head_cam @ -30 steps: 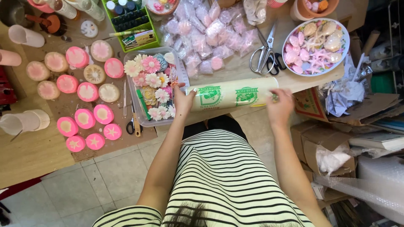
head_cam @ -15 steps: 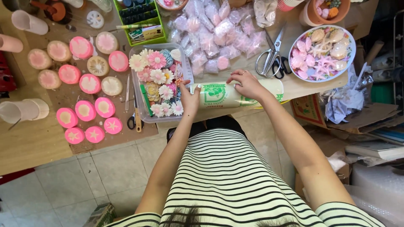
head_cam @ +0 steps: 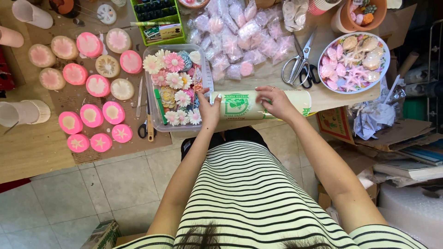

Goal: The person is decorating flower-shaped candles by adding small decorative beads and wrapping them in plastic.

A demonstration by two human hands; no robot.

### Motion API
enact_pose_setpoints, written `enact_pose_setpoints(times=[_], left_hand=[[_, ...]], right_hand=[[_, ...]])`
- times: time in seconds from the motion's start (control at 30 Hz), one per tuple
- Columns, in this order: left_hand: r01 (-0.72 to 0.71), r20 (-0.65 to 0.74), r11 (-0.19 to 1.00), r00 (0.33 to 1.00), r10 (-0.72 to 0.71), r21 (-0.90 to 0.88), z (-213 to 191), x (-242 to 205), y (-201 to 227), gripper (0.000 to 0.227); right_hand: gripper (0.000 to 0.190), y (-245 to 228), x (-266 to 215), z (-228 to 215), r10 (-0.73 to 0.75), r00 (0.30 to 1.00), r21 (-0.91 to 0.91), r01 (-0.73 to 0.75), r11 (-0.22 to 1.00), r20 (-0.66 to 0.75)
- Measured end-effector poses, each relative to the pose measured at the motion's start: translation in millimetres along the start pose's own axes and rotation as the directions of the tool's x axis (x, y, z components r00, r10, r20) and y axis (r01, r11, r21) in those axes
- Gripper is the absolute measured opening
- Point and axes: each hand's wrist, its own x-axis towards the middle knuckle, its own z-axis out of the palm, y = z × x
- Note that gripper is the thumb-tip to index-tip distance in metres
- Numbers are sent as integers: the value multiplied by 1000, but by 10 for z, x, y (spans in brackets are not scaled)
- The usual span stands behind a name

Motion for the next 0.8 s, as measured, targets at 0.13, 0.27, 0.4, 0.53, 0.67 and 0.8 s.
enact_pose_setpoints(times=[0.13,0.27,0.4,0.53,0.67,0.8], left_hand=[[-10,2,1000,1000,10,10,-5,7,-21,53],[20,-6,999,1000,-20,25,7,28,-28,54],[78,24,997,997,-78,26,-19,40,35,54],[96,22,994,995,-97,42,-15,51,43,55],[77,26,997,997,-77,5,-2,61,-2,55],[33,4,999,999,-33,1,27,96,-71,56]], right_hand=[[43,-267,60,-76,-5,1000,40,5,999,-12],[41,-288,27,-85,-8,1000,-91,9,996,14],[39,-395,-41,-159,19,1000,5,-19,1000,15],[39,-470,-81,-190,-25,1000,-65,25,998,-1],[34,-527,-82,-248,-26,1000,-63,25,998,-10],[22,-484,-74,-293,24,998,-90,-20,996,54]])
